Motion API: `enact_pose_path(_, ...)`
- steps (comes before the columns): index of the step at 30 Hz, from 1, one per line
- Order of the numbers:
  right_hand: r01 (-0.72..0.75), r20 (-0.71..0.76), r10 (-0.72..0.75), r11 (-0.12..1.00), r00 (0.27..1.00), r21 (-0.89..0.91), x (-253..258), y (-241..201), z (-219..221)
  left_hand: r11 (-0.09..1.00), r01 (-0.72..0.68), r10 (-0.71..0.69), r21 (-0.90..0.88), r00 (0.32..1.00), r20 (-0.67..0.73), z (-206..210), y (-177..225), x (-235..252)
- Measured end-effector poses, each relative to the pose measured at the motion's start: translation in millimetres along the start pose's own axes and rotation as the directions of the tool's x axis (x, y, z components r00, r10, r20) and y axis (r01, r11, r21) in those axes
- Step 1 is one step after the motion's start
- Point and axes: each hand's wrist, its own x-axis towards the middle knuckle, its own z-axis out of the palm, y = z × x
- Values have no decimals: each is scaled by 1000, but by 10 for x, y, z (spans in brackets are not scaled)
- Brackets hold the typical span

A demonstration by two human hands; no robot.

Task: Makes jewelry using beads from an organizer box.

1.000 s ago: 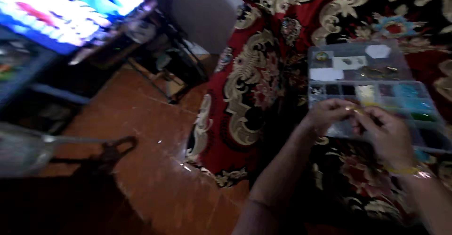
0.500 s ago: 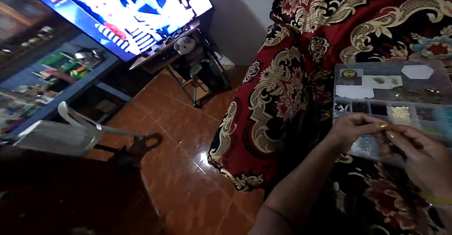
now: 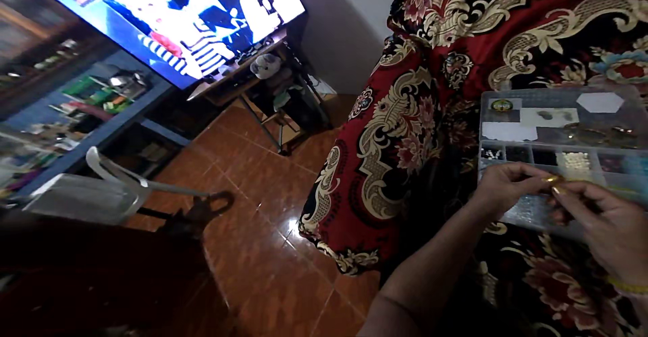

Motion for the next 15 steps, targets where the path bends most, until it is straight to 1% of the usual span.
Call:
enact_pose_path(5, 24, 11, -23, 995, 1000, -102, 5, 24, -31, 996, -41, 42, 78, 999, -13, -1, -42, 9)
enact_pose_path(7, 34, 16, -32, 990, 999, -138, 19, 26, -57, 982, -66, 72, 176, 997, -30, -8, -37, 9)
enact_pose_path(8, 39, 13, -38, 988, 999, -149, 24, 27, -71, 959, -73, 85, 274, 996, -31, -21, -20, 7)
enact_pose_path(9, 42, 12, -41, 986, 999, -159, 27, 19, -86, 913, -67, 82, 403, 996, -21, -38, 9, 2)
enact_pose_path(10, 50, 7, -49, 985, 999, -167, 35, 15, -96, 839, -57, 71, 542, 997, -5, -51, 43, -4)
enact_pose_path(11, 61, 6, -61, 983, 998, -173, 46, 12, -110, 736, -58, 60, 674, 998, 20, -61, 70, -7)
enact_pose_path(12, 75, 8, -75, 982, 997, -172, 56, 13, -122, 617, -52, 17, 785, 998, 53, -67, 94, -5)
enact_pose_path(13, 87, 8, -87, 981, 996, -173, 67, 28, -135, 510, -46, -41, 859, 996, 77, -63, 101, 0)
enact_pose_path(15, 99, -1, -101, 979, 995, -178, 80, 67, -162, 368, -37, -159, 929, 982, 102, -25, 80, 7)
